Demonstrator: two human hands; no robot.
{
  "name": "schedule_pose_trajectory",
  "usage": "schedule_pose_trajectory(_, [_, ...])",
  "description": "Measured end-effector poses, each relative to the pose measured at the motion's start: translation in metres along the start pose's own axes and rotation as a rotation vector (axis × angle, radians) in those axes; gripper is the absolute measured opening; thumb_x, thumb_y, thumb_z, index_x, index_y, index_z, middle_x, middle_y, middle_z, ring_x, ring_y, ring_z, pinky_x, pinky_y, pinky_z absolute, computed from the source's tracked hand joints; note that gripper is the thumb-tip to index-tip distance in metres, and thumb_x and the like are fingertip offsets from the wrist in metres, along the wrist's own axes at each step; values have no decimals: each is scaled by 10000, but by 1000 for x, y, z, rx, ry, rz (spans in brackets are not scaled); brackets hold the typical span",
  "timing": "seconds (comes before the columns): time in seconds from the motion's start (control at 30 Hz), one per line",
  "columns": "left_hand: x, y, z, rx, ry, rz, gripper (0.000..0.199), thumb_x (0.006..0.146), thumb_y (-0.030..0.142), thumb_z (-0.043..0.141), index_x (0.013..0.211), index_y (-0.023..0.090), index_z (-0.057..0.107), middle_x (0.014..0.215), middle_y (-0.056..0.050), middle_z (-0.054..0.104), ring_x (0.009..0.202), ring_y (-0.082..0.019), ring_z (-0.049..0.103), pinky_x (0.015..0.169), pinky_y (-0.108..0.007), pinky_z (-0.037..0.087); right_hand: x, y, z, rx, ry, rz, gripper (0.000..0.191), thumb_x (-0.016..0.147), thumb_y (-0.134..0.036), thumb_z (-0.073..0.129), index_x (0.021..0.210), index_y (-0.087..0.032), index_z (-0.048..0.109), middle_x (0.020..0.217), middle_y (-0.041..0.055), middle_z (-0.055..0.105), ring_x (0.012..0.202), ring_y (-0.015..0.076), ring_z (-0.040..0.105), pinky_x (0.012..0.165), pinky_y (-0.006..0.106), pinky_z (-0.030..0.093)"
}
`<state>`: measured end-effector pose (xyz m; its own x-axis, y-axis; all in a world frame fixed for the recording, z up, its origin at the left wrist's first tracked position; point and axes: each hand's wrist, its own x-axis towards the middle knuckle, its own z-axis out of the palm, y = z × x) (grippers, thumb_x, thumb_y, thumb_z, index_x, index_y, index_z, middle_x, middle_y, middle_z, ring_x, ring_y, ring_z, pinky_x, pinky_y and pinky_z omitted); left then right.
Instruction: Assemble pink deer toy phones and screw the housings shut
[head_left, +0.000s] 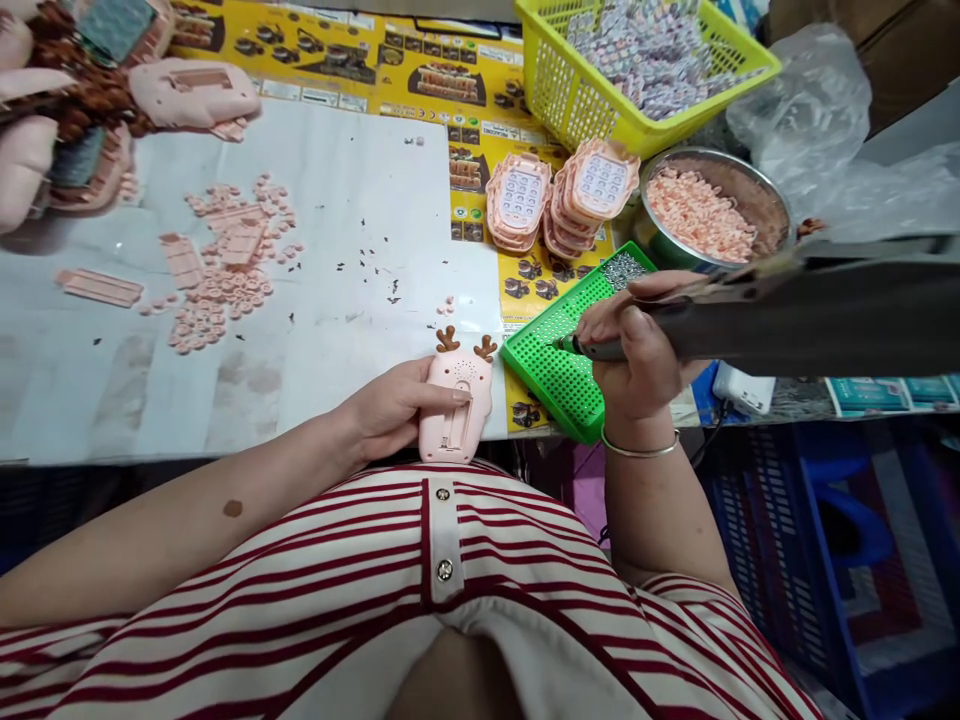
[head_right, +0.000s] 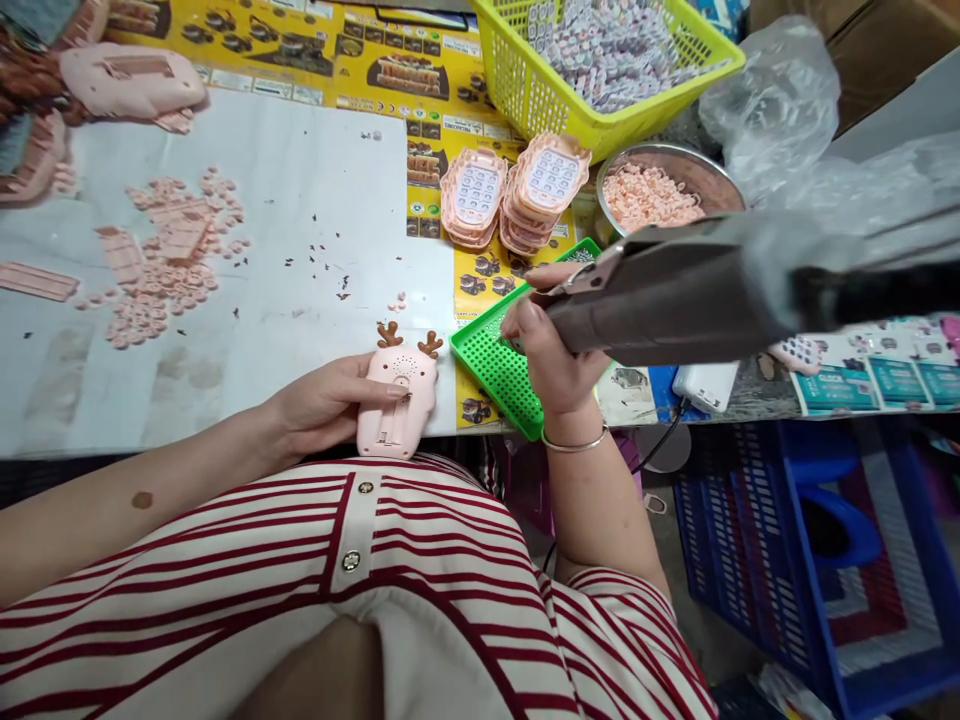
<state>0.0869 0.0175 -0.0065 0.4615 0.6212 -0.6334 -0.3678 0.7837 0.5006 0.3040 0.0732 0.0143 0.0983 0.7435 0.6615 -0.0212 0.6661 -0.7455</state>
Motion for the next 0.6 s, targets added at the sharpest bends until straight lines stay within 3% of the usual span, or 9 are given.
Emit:
schedule_pose_trajectory(0.13, [-1, -2, 0, 55, -9, -25, 419, 615, 68, 804, 1014, 96, 677, 842, -86, 747, 739, -219, 700, 718, -358, 581, 5, -30, 26, 117, -27, -18, 137, 859, -414, 720, 865, -305, 637, 507, -89, 435, 369, 91, 436, 384, 246, 431])
schedule_pose_trajectory(0.27, [1, -1, 0, 70, -30, 16, 432, 602, 75, 806, 1014, 92, 677, 869, -68, 736, 761, -188, 679, 741, -315, 543, -1, -48, 53, 297, -127, 33, 112, 864, -354, 703, 939, -299, 639, 512, -91, 461, 386, 106, 483, 368, 245, 434])
schedule_pose_trajectory(0.5, [2, -1, 0, 70, -75, 60, 362, 589, 79, 813, 914, 107, 657, 795, -29, 688, 722, -149, 617, 707, -278, 485, -12, -39, 67, 241, -206, 141, 298, 842, -549, 725, 960, -338, 552, 537, -98, 522, 391, 111, 489, 390, 271, 457])
schedule_pose_trajectory(0.6, [3, -1, -2, 69, -83, 47, 394, 587, 87, 819, 948, 110, 664, 833, -40, 698, 752, -162, 628, 744, -296, 491, -14, -35, 69, 291, -237, 161, 223, 857, -475, 716, 982, -345, 586, 557, -92, 521, 420, 110, 503, 400, 269, 448])
